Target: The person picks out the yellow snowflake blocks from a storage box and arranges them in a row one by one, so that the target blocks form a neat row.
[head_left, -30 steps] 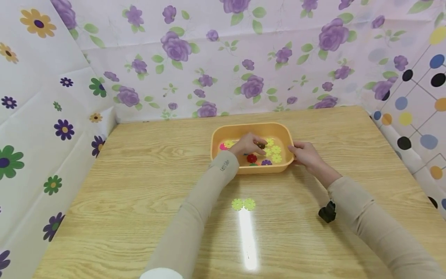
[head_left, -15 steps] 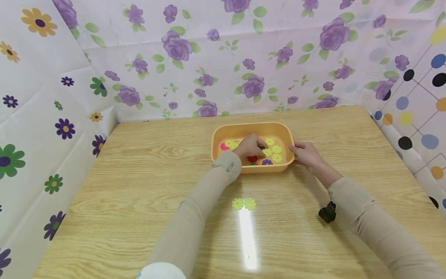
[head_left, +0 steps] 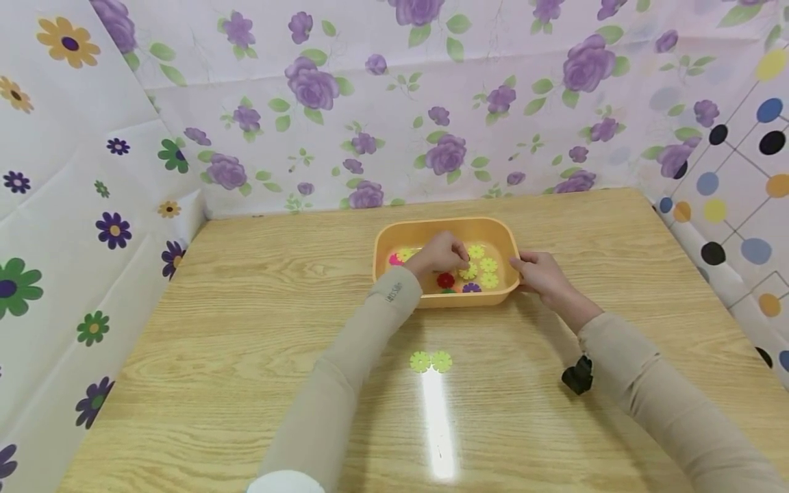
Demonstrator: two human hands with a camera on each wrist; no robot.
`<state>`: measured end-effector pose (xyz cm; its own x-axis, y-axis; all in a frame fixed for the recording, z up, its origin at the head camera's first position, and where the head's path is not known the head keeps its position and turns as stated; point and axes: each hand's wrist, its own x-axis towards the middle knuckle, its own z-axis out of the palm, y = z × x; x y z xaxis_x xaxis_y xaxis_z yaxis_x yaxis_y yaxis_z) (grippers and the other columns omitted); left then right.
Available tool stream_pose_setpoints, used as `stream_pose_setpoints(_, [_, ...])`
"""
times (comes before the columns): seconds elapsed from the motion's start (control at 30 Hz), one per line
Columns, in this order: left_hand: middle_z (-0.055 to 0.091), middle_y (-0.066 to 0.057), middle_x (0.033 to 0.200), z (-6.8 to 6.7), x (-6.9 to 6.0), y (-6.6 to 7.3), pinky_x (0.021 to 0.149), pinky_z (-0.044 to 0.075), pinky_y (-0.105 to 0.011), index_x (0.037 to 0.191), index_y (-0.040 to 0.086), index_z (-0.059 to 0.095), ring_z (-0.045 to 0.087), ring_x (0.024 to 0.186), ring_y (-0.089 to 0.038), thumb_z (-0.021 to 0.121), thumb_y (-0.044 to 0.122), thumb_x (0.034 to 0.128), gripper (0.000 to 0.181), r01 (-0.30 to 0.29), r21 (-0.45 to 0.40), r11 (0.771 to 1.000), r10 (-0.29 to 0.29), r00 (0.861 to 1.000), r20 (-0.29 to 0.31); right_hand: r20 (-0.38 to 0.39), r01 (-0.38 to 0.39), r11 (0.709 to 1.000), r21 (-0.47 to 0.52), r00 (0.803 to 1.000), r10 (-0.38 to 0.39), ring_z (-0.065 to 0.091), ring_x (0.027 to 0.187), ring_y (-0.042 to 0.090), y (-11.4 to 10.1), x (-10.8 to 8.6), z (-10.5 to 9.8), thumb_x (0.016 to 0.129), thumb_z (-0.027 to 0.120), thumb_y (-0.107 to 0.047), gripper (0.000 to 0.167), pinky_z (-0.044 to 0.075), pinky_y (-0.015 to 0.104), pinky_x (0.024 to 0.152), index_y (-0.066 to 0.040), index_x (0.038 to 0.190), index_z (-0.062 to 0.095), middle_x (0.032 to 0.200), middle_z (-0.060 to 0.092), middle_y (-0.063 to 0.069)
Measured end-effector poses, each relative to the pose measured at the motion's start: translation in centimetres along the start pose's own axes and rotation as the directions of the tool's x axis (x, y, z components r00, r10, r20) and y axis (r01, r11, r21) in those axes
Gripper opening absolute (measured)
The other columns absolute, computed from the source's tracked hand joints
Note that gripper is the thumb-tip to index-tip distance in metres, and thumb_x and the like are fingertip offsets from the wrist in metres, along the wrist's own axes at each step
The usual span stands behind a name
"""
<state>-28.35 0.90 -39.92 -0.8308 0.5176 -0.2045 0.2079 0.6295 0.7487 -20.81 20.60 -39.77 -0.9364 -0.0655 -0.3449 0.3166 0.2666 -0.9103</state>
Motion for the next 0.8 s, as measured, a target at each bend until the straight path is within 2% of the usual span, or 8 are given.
stream_pose_setpoints(0.13, [0.064,-0.006,0.082,-1.3,-0.8,0.8,0.068,0.047,-0.022,0.081,0.001,0.067,0.054,0.075,-0.014,0.068,0.008,0.0814,0.007,-0.034,-0.007,0.999,0.034,0.999,0.009,-0.001,-0.012,1.000,0.009,1.000,0.012,0.045,0.117,0.035,-0.2,-0.1,0.1,0.099,0.034,-0.016,0.047,0.049,0.032,0.082,0.006,0.140,0.026,0.134,0.037,0.027])
stream_pose_setpoints(0.33, [0.063,-0.009,0.082,-3.0,-2.8,1.2,0.071,0.049,-0.027,0.083,-0.002,0.065,0.057,0.076,-0.020,0.067,0.004,0.0811,0.006,-0.091,-0.088,0.992,0.090,0.996,-0.013,-0.004,-0.029,0.999,0.023,1.000,0.029,0.045,0.117,0.035,-0.1,-0.1,0.1,0.099,0.035,-0.017,0.048,0.049,0.031,0.082,0.005,0.141,0.024,0.135,0.036,0.027])
stream_pose_setpoints(0.47, [0.063,-0.008,0.080,-3.8,-4.6,0.8,0.073,0.049,-0.031,0.082,-0.002,0.065,0.058,0.077,-0.026,0.067,0.005,0.0808,0.007,-0.132,-0.141,0.981,0.126,0.991,-0.053,-0.009,-0.032,0.999,0.025,0.999,0.032,0.044,0.117,0.034,-0.1,0.0,0.1,0.099,0.034,-0.018,0.049,0.048,0.032,0.085,0.005,0.141,0.024,0.136,0.036,0.026])
stream_pose_setpoints(0.6, [0.064,-0.006,0.076,-4.5,-6.6,0.0,0.069,0.047,-0.025,0.079,-0.001,0.066,0.059,0.076,-0.026,0.069,0.004,0.0793,0.006,-0.159,-0.172,0.972,0.144,0.985,-0.100,-0.005,-0.023,0.999,0.023,1.000,0.023,0.044,0.117,0.034,-0.1,0.1,0.1,0.099,0.034,-0.018,0.048,0.046,0.035,0.087,0.004,0.141,0.023,0.136,0.036,0.026])
stream_pose_setpoints(0.73, [0.065,-0.008,0.075,-5.1,-8.9,-0.8,0.067,0.048,-0.026,0.079,-0.002,0.066,0.060,0.076,-0.031,0.070,0.003,0.0784,0.006,-0.170,-0.198,0.965,0.154,0.983,-0.096,-0.005,-0.026,0.999,0.032,1.000,0.027,0.043,0.118,0.034,-0.1,0.0,0.1,0.099,0.034,-0.018,0.049,0.045,0.038,0.090,0.004,0.142,0.022,0.137,0.034,0.027])
stream_pose_setpoints(0.8, [0.065,-0.007,0.075,-5.2,-10.2,-1.2,0.067,0.049,-0.029,0.080,-0.002,0.067,0.060,0.076,-0.033,0.070,0.004,0.0786,0.007,-0.150,-0.208,0.967,0.137,0.988,-0.076,-0.005,-0.034,0.999,0.035,0.999,0.034,0.043,0.119,0.034,-0.1,0.0,0.1,0.100,0.034,-0.018,0.049,0.045,0.038,0.089,0.004,0.142,0.020,0.138,0.034,0.027])
